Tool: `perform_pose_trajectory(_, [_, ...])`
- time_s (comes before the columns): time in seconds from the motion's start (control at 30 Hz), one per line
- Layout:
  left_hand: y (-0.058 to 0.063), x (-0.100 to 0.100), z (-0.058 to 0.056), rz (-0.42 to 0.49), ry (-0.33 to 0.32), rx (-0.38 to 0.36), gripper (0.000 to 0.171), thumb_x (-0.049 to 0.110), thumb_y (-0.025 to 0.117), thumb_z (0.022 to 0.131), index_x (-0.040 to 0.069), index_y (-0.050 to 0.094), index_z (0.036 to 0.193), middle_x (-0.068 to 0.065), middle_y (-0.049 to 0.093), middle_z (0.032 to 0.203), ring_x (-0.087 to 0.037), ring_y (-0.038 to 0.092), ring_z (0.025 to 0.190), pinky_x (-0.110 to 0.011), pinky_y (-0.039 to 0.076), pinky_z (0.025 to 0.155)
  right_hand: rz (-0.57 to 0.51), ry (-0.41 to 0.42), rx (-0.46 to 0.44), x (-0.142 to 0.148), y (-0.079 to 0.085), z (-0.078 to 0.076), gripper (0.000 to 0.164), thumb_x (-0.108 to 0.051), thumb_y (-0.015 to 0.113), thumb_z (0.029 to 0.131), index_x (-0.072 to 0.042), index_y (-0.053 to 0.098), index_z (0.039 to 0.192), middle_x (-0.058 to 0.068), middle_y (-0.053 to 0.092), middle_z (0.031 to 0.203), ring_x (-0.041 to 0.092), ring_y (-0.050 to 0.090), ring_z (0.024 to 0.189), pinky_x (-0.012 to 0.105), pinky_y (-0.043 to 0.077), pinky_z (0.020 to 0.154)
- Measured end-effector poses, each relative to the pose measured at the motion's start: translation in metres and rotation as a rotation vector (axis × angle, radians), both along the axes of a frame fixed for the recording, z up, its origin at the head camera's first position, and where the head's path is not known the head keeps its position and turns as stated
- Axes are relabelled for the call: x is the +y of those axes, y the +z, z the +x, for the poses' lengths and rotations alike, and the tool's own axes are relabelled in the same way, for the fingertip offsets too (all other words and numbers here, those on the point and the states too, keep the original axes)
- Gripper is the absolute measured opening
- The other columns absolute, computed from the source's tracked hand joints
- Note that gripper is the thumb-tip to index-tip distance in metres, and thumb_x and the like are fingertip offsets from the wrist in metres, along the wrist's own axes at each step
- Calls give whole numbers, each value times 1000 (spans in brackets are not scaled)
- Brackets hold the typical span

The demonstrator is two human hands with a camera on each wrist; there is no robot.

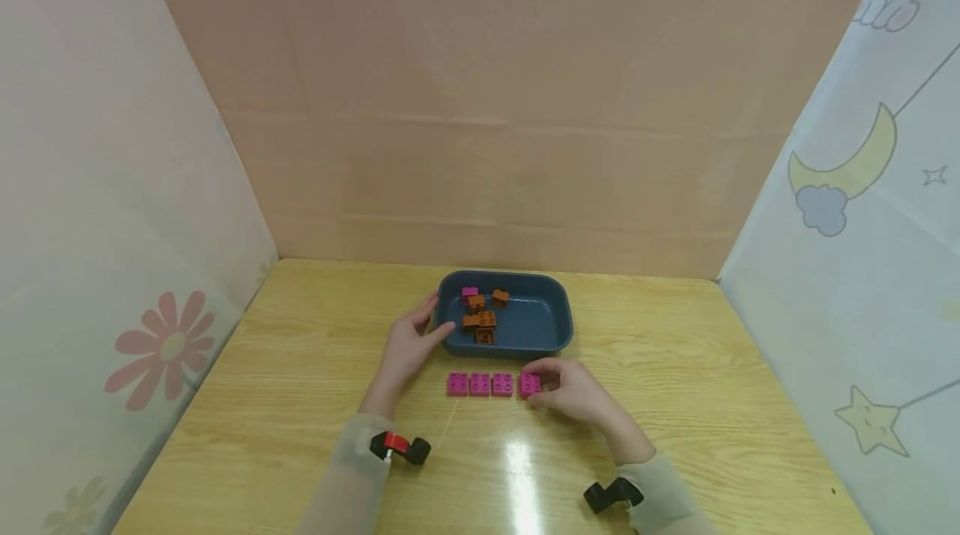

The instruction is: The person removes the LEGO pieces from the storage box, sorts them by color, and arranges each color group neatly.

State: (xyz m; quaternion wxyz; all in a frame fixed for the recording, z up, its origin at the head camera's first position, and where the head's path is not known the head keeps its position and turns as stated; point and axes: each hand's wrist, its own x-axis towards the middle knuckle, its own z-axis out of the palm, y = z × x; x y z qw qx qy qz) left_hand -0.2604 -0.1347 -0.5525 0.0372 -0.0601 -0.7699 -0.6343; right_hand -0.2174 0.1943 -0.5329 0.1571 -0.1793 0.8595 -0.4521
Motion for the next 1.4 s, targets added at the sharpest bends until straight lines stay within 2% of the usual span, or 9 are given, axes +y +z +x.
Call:
perform_pose_trajectory(0.2, [2,1,-1,8,-5,-1,75,25,83,98,1,47,159,-3,42,168,-23,34,157,-35,35,123,19,-28,26,-3,0,1,42,-11,91,85,-8,77,125,4,74,118,19,69,103,28,59,83])
perform_pose_trajectory(0.4, [4,2,-1,0,-2,-7,76,29,83,97,3,48,159,-2,42,168,-23,34,157,-36,36,123,41,-55,53,-6,1,2,40,-10,91,85,-11,78,124,4,74,119,23,66,110,39,58,90])
perform_pose_trajectory(0.6, [5,2,-1,7,-2,-9,75,26,83,98,3,47,159,-2,42,168,-22,33,157,-36,35,123,66,-64,87,-8,0,2,41,-10,91,85,-12,79,124,4,75,121,29,67,117,51,56,100])
perform_pose_trajectory(0.83, [6,2,-1,18,-3,-4,75,26,83,98,2,47,159,-3,41,168,-23,33,157,-36,35,124,91,-77,101,-11,-1,2,41,-12,91,84,-16,80,124,1,76,121,27,67,118,47,55,101])
perform_pose_trajectory(1.07, [5,3,0,13,1,3,72,20,81,99,0,47,159,-4,42,168,-25,34,157,-37,35,124,79,-73,84,-10,-2,4,43,-11,92,84,-14,79,124,4,75,123,30,66,120,52,55,103])
perform_pose_trajectory(1.4, [0,1,0,2,4,9,71,20,82,99,1,48,158,-4,43,167,-25,35,157,-38,36,123,76,-80,75,-11,-2,5,40,-14,90,86,-12,79,124,4,75,123,30,65,121,52,53,105])
